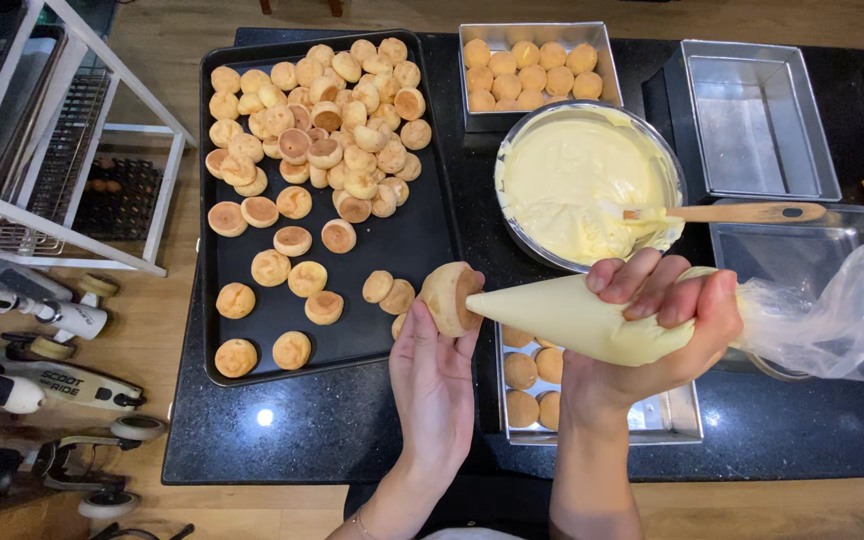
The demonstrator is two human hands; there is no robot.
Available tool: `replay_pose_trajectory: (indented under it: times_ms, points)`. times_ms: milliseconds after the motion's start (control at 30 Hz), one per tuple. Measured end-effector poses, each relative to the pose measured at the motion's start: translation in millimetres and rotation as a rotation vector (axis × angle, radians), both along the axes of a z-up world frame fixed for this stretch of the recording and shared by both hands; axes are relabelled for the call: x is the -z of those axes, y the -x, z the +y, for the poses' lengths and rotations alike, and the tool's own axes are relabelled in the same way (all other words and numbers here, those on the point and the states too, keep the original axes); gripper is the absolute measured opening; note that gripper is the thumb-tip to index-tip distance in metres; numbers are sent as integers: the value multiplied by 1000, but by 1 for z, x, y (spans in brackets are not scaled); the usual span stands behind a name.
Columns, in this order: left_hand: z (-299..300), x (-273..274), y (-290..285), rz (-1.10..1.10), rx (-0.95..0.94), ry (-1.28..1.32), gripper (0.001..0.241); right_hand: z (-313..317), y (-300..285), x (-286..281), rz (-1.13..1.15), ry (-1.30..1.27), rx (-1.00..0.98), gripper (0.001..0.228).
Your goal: The person fills pastry shells with cream using a piping bag and refills the bag from a large bowl using a spatula.
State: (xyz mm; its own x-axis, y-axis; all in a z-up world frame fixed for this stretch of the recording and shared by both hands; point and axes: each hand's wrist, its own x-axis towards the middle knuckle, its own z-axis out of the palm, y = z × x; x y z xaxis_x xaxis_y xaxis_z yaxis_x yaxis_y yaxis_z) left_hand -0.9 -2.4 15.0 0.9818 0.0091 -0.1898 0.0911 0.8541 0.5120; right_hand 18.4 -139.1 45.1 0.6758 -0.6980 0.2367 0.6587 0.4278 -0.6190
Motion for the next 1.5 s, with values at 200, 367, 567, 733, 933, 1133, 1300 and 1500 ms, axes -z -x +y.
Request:
replay_pose_trajectory:
  times_ms: [200, 367, 567, 733, 933, 1133, 1300, 1500]
  points:
    - [0, 2, -1, 4, 20, -38, 51, -4, -5, 2, 45, 9, 41, 45]
    - [-2, 3, -3, -34, 14, -45, 52, -4, -5, 5, 15, 40, 16, 47]
    - [2, -3, -10, -81, 51, -58, 49, 0, -12, 3, -29, 154, -55, 41]
    - [0, -1, -13, -46, 28, 87, 48, 11, -9, 4, 52, 240, -1, 44]
    - [-7, 3, -12, -21, -8, 105, 41, 12, -5, 9, -30, 189, -10, 58]
    - [-8, 1, -10, -2, -16, 102, 43, 9, -3, 10, -11, 155, -38, 58]
    - [-9, 2, -11, 23, -14, 160, 45, 7, 0, 12, -4, 208, -86, 54]
    - [-12, 3, -13, 66, 58, 348, 47, -7, 10, 7, 32, 365, -116, 50]
